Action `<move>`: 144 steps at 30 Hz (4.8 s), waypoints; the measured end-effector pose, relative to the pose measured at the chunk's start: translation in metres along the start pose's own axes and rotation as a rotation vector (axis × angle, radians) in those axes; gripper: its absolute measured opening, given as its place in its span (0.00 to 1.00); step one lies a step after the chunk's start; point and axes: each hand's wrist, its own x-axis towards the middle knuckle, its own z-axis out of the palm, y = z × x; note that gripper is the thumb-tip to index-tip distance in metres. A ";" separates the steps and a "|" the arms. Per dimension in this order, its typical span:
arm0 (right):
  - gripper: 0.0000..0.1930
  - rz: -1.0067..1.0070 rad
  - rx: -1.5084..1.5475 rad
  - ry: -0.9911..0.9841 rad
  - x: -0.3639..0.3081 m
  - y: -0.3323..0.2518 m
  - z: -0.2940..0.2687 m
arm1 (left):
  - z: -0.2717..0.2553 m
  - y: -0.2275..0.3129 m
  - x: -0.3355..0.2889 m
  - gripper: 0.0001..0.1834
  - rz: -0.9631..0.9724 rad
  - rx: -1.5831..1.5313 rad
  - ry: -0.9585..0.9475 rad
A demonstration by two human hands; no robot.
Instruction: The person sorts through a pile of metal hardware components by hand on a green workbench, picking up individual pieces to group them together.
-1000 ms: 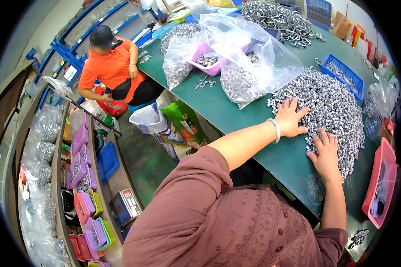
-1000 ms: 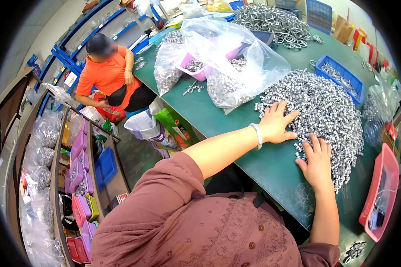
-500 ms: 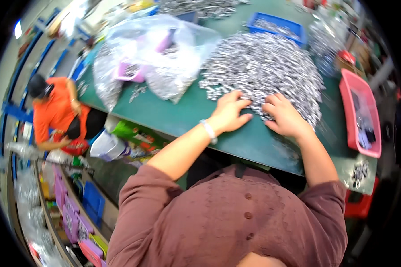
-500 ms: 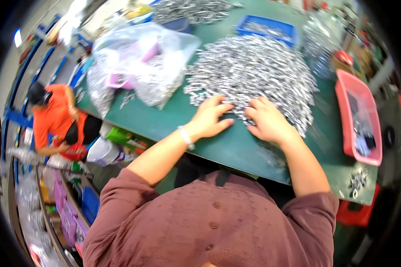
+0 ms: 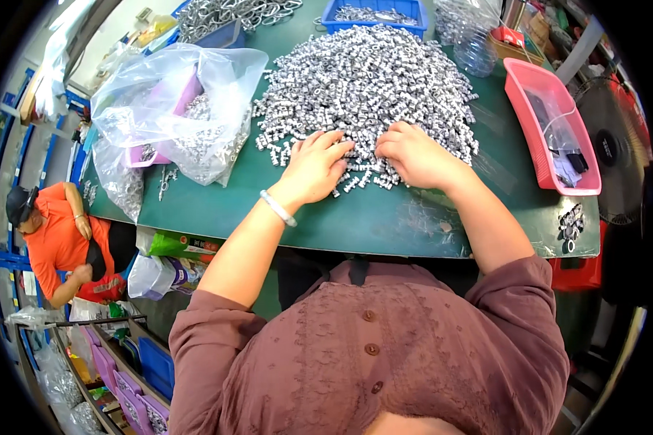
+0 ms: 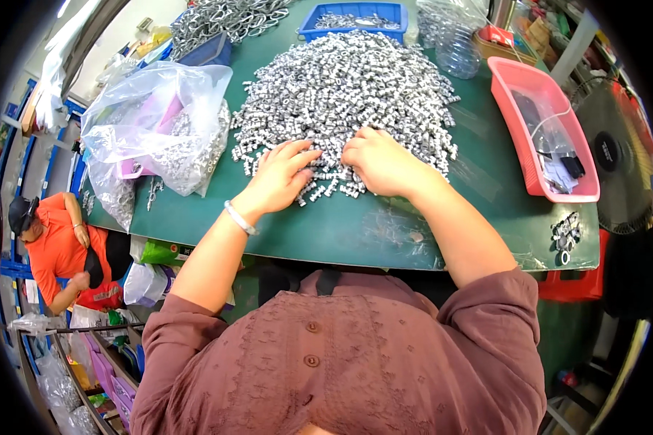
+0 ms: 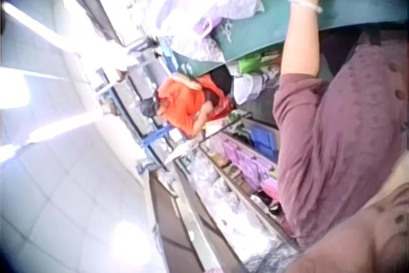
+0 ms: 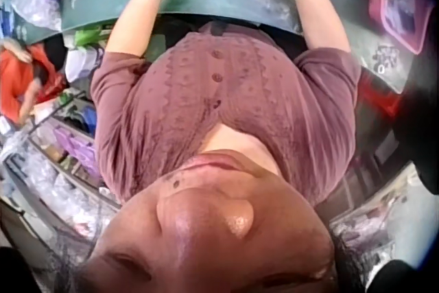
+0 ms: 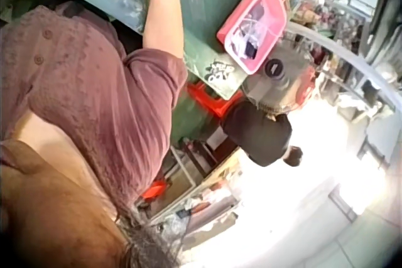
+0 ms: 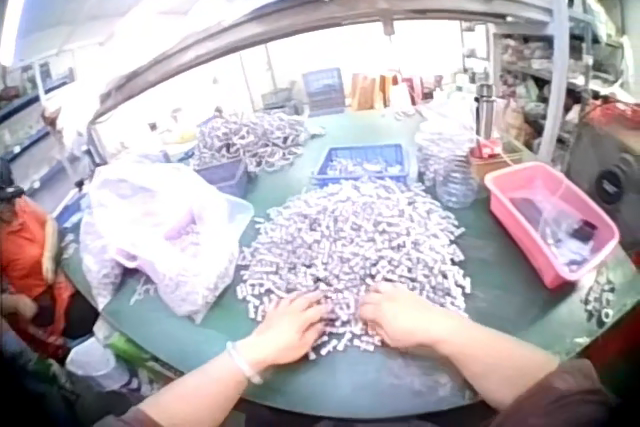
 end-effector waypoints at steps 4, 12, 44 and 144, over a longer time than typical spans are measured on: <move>0.07 0.030 -0.037 -0.034 0.003 -0.001 -0.004 | -0.001 -0.001 -0.017 0.18 0.024 -0.115 -0.039; 0.10 0.011 -0.018 0.000 0.004 -0.003 0.006 | -0.003 0.013 -0.045 0.19 -0.023 -0.113 0.241; 0.17 -0.049 1.130 0.369 0.001 -0.041 0.012 | -0.009 0.059 -0.040 0.07 -0.012 -0.599 0.540; 0.07 0.152 0.672 0.170 0.015 -0.052 0.006 | 0.004 0.042 -0.053 0.09 -0.592 -2.382 0.296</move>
